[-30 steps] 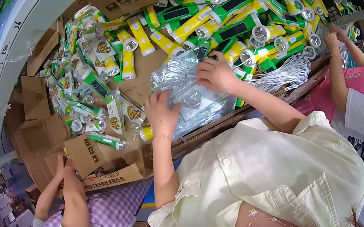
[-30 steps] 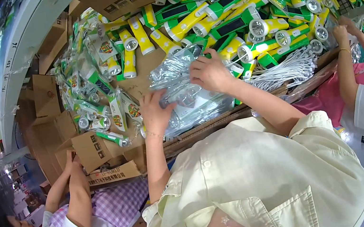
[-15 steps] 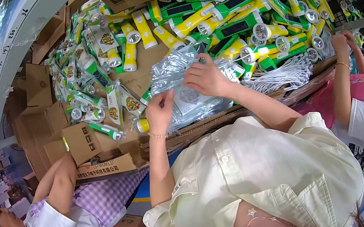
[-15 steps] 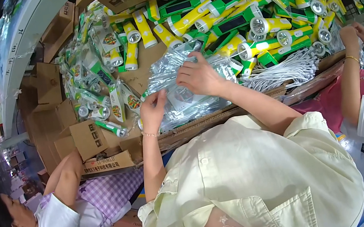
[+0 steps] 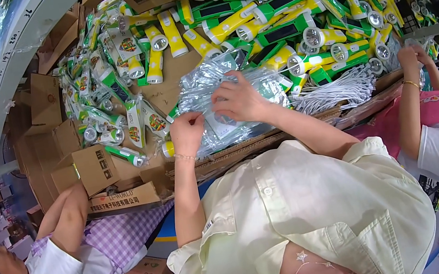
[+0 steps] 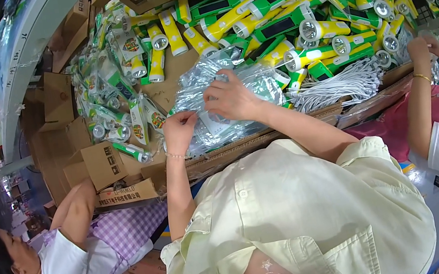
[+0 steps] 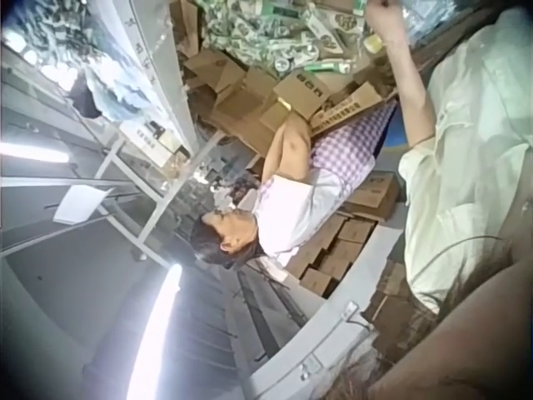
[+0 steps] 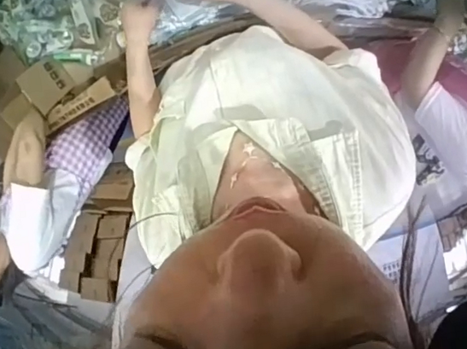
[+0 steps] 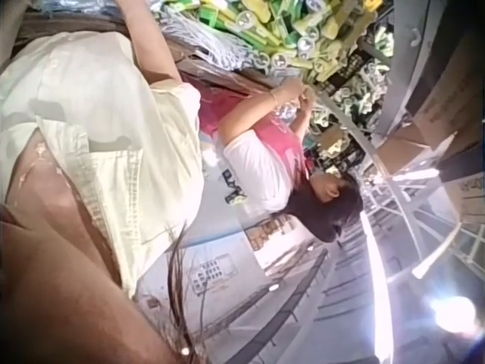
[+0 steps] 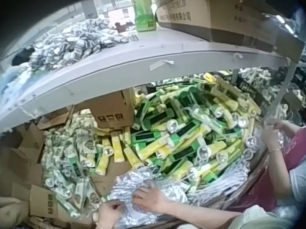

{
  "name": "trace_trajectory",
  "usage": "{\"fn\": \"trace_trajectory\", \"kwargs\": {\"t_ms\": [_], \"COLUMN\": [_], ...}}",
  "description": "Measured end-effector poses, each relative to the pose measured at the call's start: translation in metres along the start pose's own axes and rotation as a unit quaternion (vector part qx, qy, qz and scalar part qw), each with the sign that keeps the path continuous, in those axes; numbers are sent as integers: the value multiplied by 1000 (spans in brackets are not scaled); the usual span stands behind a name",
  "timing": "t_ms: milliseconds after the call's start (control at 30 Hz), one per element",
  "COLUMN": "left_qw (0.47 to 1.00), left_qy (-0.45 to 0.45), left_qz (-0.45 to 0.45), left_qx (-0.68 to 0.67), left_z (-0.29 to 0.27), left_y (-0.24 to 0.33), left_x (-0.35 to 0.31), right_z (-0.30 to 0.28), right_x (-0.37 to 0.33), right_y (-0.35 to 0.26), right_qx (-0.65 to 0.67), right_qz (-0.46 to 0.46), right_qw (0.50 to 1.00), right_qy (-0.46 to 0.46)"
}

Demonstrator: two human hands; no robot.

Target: Picking up packaged flashlights from a pile and placing them into a larger plastic bag.

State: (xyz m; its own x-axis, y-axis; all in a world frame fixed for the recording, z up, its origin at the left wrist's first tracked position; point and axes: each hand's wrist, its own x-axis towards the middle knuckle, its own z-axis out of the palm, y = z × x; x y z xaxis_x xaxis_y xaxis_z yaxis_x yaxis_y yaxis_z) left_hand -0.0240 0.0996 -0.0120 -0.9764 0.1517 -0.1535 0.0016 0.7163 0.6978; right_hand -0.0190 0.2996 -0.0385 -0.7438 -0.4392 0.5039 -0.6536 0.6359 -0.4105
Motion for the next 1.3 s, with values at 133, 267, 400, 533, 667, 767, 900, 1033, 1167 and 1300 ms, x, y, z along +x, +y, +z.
{"fn": "trace_trajectory", "kwargs": {"t_ms": [133,267,400,533,667,767,900,1033,1167,1300], "left_qw": [998,981,978,979,972,977,995,999,998,999], "left_qy": [38,106,-18,-9,149,158,73,17,-4,-3], "left_qz": [12,136,-28,-77,30,-19,-62,-5,-31,-38], "left_qx": [39,86,206,191,181,144,-24,-26,53,-8], "left_z": [2,-11,-31,-48,-97,-98,-81,-60,-38,-19], "left_y": [6,21,43,25,14,9,41,48,55,40], "left_x": [-4,-11,-15,-13,-10,-9,-9,6,20,18], "right_z": [5,1,-24,-34,-69,-92,-160,-177,-170,-167], "right_x": [4,6,19,28,33,24,43,30,68,58], "right_y": [-9,-11,-33,-39,-1,72,167,226,190,178], "right_qx": [-3,-58,-29,12,-12,383,-314,-347,-344,-256], "right_qz": [7,-49,-92,-48,60,156,257,248,189,137], "right_qw": [999,997,995,999,952,907,889,844,796,864], "right_qy": [-45,-2,-27,-22,-301,-81,-211,-325,-461,-412]}}
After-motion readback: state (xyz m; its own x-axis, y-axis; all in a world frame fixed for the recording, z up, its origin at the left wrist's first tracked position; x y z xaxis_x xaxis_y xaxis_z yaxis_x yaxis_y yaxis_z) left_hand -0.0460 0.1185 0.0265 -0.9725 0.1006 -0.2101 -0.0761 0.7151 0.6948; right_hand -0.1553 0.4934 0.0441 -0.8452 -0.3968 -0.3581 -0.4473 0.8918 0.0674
